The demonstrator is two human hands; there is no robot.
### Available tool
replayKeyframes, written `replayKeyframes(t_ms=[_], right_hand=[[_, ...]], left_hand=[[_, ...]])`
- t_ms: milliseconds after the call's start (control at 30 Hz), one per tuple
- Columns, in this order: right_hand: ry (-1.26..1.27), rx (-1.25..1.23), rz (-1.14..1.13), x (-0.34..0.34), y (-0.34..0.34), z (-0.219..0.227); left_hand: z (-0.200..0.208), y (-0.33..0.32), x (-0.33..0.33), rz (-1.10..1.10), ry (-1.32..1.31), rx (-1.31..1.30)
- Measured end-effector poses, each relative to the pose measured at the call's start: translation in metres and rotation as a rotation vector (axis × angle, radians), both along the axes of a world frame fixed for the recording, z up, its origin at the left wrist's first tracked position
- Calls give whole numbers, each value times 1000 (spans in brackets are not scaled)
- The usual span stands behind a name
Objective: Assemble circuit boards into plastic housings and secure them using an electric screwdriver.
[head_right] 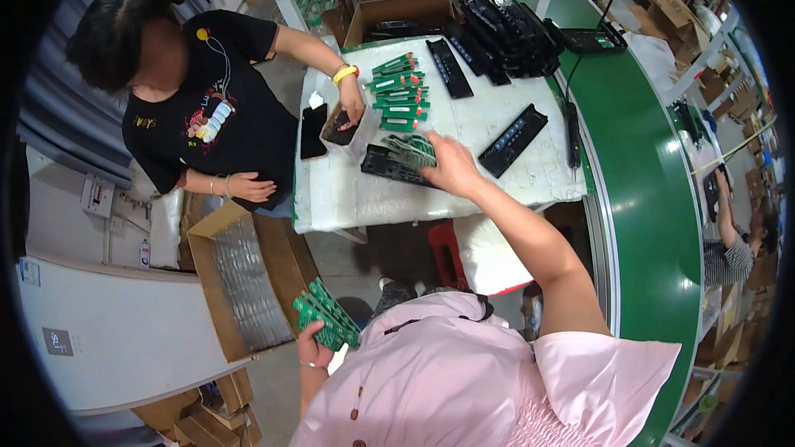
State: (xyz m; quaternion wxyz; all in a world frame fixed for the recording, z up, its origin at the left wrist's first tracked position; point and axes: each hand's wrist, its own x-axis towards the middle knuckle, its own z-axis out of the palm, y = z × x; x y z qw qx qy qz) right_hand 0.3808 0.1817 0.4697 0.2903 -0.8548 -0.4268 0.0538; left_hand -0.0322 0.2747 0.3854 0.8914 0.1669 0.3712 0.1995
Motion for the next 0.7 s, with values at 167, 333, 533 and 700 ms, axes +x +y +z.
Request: replayKeyframes(t_ms=[167, 333, 533, 700], right_hand=[[-482, 5, 93, 42, 61, -8], [-785, -115, -14, 97, 97, -35], [-747, -318, 66, 135, 134, -86], [-583, -190, 154, 120, 151, -57]], left_hand=[[33, 68, 64, -192, 37, 35], [48, 84, 123, -287, 34, 165], [56, 78, 162, -170, 38, 120], [46, 88, 162, -29, 90, 89]])
